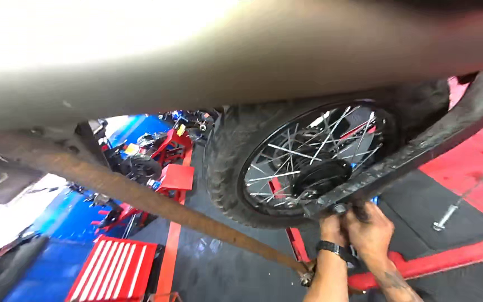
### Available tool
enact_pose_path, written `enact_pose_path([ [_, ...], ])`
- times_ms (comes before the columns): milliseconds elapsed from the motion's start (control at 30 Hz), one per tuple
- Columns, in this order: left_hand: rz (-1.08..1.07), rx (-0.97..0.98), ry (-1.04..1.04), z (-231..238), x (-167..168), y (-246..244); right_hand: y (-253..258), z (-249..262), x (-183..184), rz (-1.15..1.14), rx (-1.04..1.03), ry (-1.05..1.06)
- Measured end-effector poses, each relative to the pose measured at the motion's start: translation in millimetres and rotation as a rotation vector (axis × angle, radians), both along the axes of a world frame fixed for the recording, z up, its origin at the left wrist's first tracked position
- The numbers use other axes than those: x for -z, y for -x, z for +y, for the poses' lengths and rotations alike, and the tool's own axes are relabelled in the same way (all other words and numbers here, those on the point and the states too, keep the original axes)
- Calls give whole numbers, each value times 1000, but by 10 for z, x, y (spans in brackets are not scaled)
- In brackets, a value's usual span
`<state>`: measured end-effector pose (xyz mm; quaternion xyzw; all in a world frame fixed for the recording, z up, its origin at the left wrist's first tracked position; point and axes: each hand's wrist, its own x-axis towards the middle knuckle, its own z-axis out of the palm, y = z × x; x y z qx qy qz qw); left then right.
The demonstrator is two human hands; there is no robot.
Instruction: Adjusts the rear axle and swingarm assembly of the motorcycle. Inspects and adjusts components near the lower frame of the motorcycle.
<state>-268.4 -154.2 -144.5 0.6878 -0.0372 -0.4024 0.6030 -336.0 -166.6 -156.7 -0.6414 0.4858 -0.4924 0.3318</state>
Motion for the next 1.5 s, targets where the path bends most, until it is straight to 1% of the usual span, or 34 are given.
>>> enact_pose_path([
  [100,95,-6,-12,38,66,-3,-46,58,-56,-99,6,-200],
  [133,93,13,-37,43,48,-15,-73,65,-74,-123,9,-249],
  [233,-17,122,-165,36,-59,-62,-120,96,-140,-164,19,-369],
  [300,-14,140,-179,35,-48,-80,-131,105,-154,-175,19,-442],
  [333,-6,126,-151,38,-59,-65,-129,100,-155,-173,17,-461],
  [433,159,9,72,24,5,-9,-80,55,-143,-141,-8,-468],
  [500,196,-30,133,-21,30,-14,-72,1,-181,-142,-29,-493],
  [733,208,-50,115,-30,122,-24,-62,-45,-246,-180,8,-550],
  [867,153,-45,80,-42,130,-27,-42,-60,-253,-219,-13,-588],
  [933,156,-36,82,-46,74,-11,-41,-53,-276,-160,-25,-584],
  [1067,177,-44,119,-24,53,11,-88,-65,-294,34,-27,-562],
  [1167,196,-52,136,-25,84,7,-82,-99,-292,84,-39,-589],
  [1233,193,-50,119,-29,99,1,-34,-84,-304,120,-36,-555],
  [1367,206,-80,99,-22,57,17,26,-29,-309,87,-47,-504],
  [1500,163,-70,79,12,-11,48,6,-51,-356,265,-96,-431],
])
